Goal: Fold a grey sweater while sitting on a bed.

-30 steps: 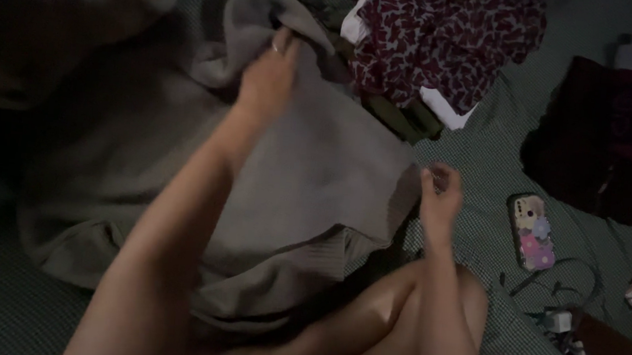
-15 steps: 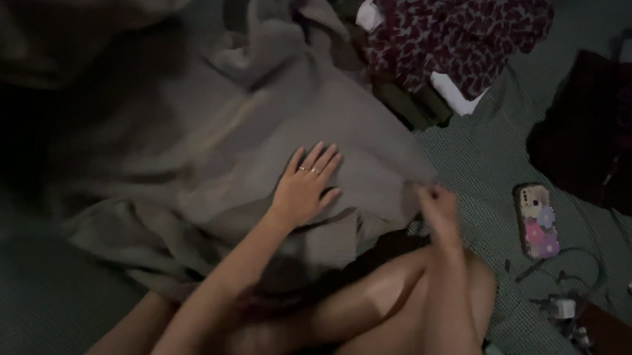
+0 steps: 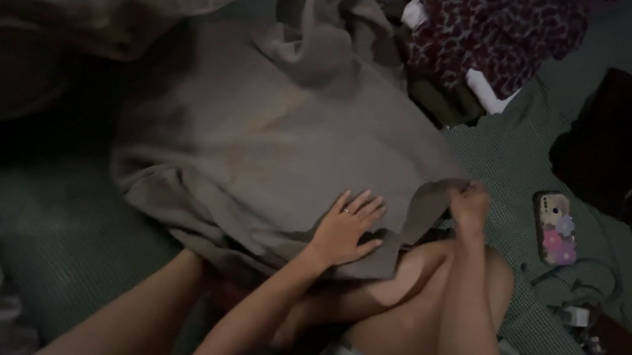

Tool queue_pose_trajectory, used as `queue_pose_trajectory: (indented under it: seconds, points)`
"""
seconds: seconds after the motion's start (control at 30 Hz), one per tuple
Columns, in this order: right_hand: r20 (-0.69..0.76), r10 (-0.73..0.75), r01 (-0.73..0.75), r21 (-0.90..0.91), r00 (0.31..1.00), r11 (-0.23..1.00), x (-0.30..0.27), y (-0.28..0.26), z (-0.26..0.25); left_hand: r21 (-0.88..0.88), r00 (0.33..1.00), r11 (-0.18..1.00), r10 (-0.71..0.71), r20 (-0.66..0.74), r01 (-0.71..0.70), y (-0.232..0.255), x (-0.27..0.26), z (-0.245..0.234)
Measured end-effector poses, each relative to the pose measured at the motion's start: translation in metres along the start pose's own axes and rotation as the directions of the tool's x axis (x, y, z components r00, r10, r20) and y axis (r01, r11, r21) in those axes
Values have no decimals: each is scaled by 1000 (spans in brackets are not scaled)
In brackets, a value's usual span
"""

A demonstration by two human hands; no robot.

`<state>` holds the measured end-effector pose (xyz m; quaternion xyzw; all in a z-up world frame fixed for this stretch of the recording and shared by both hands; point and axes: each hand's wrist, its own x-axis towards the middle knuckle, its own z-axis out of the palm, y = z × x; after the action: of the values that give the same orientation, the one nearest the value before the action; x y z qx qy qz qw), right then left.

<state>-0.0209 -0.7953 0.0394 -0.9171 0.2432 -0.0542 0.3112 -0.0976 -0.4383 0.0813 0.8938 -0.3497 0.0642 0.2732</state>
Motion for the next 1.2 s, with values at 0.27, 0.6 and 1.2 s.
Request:
queue_pose_trajectory:
  seconds: [0.27, 0.6, 1.2]
  points:
    - [-153, 256, -171, 423, 954, 890, -8, -27, -2, -229, 994, 970, -60, 93, 81, 16, -33, 14]
    - [330, -538, 411, 381, 776, 828, -136, -168, 22, -291, 961, 928, -265, -78, 233, 10, -60, -19]
    - [608, -378, 362, 156, 698, 919, -223, -167, -13, -618, 836, 644, -548, 40, 451, 0, -85, -36]
